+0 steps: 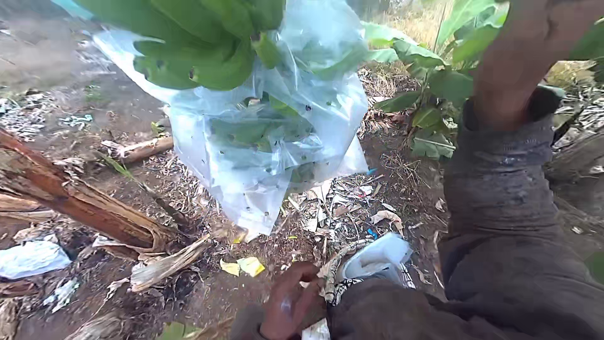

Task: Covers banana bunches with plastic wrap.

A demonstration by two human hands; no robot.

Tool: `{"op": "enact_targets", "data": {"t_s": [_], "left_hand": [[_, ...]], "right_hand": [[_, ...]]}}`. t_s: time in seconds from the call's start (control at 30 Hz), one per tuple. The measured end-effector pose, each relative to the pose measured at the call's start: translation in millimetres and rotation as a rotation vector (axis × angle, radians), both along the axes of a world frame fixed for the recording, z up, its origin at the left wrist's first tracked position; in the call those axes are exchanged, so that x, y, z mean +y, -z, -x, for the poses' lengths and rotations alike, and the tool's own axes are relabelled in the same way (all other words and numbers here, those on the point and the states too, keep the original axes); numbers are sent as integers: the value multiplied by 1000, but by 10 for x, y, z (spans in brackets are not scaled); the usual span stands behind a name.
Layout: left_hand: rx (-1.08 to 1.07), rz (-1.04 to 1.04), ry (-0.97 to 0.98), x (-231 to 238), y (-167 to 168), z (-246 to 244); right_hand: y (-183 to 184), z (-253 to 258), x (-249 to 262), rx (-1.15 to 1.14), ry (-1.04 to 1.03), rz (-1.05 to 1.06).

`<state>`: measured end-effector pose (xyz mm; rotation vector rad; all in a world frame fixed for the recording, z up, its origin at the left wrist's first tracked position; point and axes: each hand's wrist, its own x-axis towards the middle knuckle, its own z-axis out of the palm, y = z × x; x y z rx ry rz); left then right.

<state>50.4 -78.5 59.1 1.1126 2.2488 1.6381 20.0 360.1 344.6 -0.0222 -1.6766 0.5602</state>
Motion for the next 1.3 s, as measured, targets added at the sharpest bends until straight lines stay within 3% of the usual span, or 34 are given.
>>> {"op": "enact_targets", "data": {"t_s": [0.07, 0.17, 0.2, 0.23, 0.37, 0.47, 0.57, 0.63, 0.73, 0.9, 1.0, 1.1, 1.17, 1.3], "left_hand": [[-208, 182, -206, -257, 699, -26], [-424, 241, -354, -413, 1250, -101], [-430, 263, -357, -409, 1327, -74], [-419, 296, -348, -382, 1358, -26], [-393, 458, -147, 60, 1345, 59], [-200, 546, 43, 727, 1239, 121], [-21, 651, 304, 1459, 952, 85], [90, 817, 471, 1784, 949, 65], [143, 952, 586, 1938, 1120, 54], [96, 1009, 687, 1981, 1119, -88], [124, 969, 656, 1999, 1169, -100], [-50, 725, 485, 1856, 1305, -8], [-217, 538, 268, 1632, 1381, 62], [-535, 161, -274, 1165, 1382, 193]], "right_hand": [[1150, -154, 382, -501, -17, 170], [3729, -856, 549, -1298, -169, 614], [4277, -1136, 390, -1479, -252, 771], [4525, -1255, 188, -1587, -328, 894], [4175, -1317, -363, -1620, -458, 1488], [4267, -1266, -374, -1630, -647, 1449], [4366, -1298, -496, -1624, -665, 1441], [4356, -1319, -567, -1608, -642, 1444], [4285, -1379, -590, -1597, -649, 1460], [4496, -1537, -519, -1559, -721, 1442], [4570, -1548, -514, -1564, -671, 1428], [4462, -1516, -485, -1606, -683, 1346], [4316, -1459, -439, -1536, -694, 1246], [4056, -1312, -362, -1366, -437, 910]]}}
